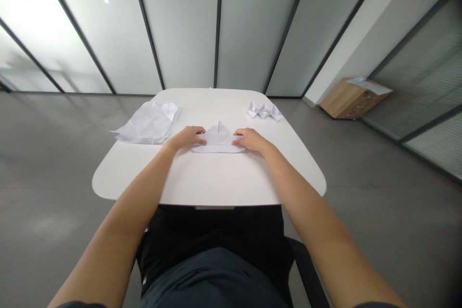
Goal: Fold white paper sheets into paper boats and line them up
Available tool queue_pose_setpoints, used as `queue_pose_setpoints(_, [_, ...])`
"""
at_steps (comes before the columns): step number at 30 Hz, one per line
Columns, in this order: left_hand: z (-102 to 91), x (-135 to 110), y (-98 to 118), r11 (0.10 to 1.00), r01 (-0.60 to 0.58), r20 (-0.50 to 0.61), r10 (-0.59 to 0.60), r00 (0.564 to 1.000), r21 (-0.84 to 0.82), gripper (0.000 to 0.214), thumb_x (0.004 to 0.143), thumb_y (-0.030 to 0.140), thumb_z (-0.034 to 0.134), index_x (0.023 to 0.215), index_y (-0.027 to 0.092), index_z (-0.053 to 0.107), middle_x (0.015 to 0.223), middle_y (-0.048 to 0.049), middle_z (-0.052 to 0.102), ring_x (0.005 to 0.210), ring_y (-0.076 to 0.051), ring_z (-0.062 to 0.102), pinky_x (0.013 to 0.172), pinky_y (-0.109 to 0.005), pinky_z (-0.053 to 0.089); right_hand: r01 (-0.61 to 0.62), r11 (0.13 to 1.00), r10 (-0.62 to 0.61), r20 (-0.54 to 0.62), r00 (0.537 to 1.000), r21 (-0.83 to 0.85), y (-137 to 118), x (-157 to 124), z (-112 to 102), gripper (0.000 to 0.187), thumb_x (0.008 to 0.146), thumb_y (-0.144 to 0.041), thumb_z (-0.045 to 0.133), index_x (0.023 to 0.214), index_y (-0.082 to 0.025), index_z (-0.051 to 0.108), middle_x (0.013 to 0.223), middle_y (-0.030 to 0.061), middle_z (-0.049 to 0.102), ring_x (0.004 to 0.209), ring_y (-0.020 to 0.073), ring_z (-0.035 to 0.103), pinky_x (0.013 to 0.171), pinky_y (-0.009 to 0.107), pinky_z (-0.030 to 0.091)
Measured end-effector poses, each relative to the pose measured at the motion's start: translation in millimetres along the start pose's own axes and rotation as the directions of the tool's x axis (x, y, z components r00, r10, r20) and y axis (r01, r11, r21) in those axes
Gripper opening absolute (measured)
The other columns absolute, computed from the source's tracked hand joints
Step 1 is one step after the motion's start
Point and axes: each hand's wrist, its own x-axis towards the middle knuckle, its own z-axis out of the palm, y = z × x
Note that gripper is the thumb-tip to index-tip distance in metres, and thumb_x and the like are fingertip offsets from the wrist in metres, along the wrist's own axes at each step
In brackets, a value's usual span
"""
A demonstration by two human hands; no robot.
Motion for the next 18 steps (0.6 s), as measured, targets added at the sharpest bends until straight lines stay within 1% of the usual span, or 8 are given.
queue_pose_setpoints(2, [-0.1,-1.3,0.8,1.000,-0.014,0.003,0.014,1.000,-0.015,0.040,0.079,0.048,0.074,0.110,0.023,0.075,0.109,-0.0029,0.079,0.099,-0.025,0.071,0.090,-0.031,0.052,0.029,0.999,-0.029,-0.002,1.000,0.026,2.6,-0.2,-0.1,0.030,0.087,-0.034,0.079,0.115,-0.023,0.080,0.117,0.0074,0.079,0.109,0.0263,0.071,0.098,0.035,0.052])
queue_pose_setpoints(4, [-0.2,-3.0,2.5,0.998,-0.047,-0.029,0.046,0.999,-0.036,0.036,0.083,0.047,0.070,0.109,0.023,0.075,0.105,-0.0021,0.078,0.094,-0.023,0.070,0.087,-0.030,0.052,0.079,0.994,-0.076,-0.049,0.996,0.074,4.0,-0.1,0.7,0.025,0.087,-0.032,0.077,0.110,-0.022,0.080,0.113,0.0062,0.079,0.104,0.0251,0.071,0.095,0.034,0.052])
queue_pose_setpoints(6, [-0.8,-4.2,5.1,0.995,-0.089,-0.116,0.083,0.990,-0.050,0.031,0.087,0.045,0.066,0.105,0.022,0.075,0.100,-0.0024,0.078,0.091,-0.022,0.069,0.086,-0.031,0.052,0.141,0.981,-0.123,-0.137,0.983,0.132,4.3,0.5,1.8,0.021,0.089,-0.030,0.072,0.107,-0.020,0.079,0.109,0.0059,0.079,0.101,0.0240,0.070,0.094,0.034,0.052])
queue_pose_setpoints(8, [-2.1,-4.8,8.0,0.991,-0.123,-0.230,0.107,0.967,-0.053,0.027,0.091,0.042,0.064,0.102,0.021,0.076,0.101,-0.0043,0.077,0.093,-0.022,0.068,0.088,-0.031,0.052,0.184,0.969,-0.142,-0.237,0.961,0.164,3.3,1.5,2.3,0.020,0.090,-0.028,0.067,0.105,-0.019,0.078,0.107,0.0067,0.078,0.100,0.0238,0.069,0.094,0.035,0.052])
queue_pose_setpoints(10, [-3.7,-5.1,10.1,0.987,-0.152,-0.316,0.127,0.940,-0.053,0.022,0.092,0.038,0.063,0.099,0.020,0.075,0.102,-0.0063,0.077,0.095,-0.021,0.068,0.089,-0.032,0.053,0.214,0.964,-0.156,-0.319,0.935,0.156,1.7,2.6,1.7,0.021,0.091,-0.026,0.064,0.106,-0.019,0.077,0.107,0.0083,0.076,0.100,0.0247,0.068,0.095,0.037,0.051])
queue_pose_setpoints(12, [-5.0,-5.4,11.1,0.981,-0.189,-0.364,0.162,0.917,-0.038,0.017,0.093,0.032,0.063,0.097,0.020,0.075,0.103,-0.0077,0.076,0.097,-0.022,0.069,0.092,-0.034,0.054,0.244,0.961,-0.180,-0.376,0.909,0.129,0.6,3.6,0.5,0.022,0.091,-0.023,0.062,0.106,-0.020,0.077,0.107,0.0098,0.075,0.101,0.0258,0.066,0.097,0.039,0.050])
queue_pose_setpoints(15, [-5.2,-5.4,10.2,0.971,-0.238,-0.365,0.232,0.901,0.030,0.014,0.090,0.020,0.063,0.097,0.020,0.075,0.106,-0.0080,0.077,0.103,-0.023,0.069,0.099,-0.036,0.052,0.283,0.957,-0.237,-0.400,0.885,0.060,0.4,5.7,0.3,0.020,0.090,-0.017,0.061,0.101,-0.020,0.078,0.106,0.0106,0.074,0.104,0.0269,0.065,0.098,0.039,0.049])
queue_pose_setpoints(18, [-3.0,-4.3,8.3,0.960,-0.240,-0.250,0.271,0.930,0.146,0.020,0.086,0.013,0.061,0.096,0.021,0.076,0.102,-0.0062,0.077,0.102,-0.024,0.069,0.098,-0.036,0.052,0.290,0.956,-0.285,-0.351,0.892,-0.040,1.2,8.2,3.9,0.019,0.085,-0.010,0.063,0.092,-0.019,0.078,0.103,0.0097,0.074,0.104,0.0266,0.065,0.099,0.038,0.047])
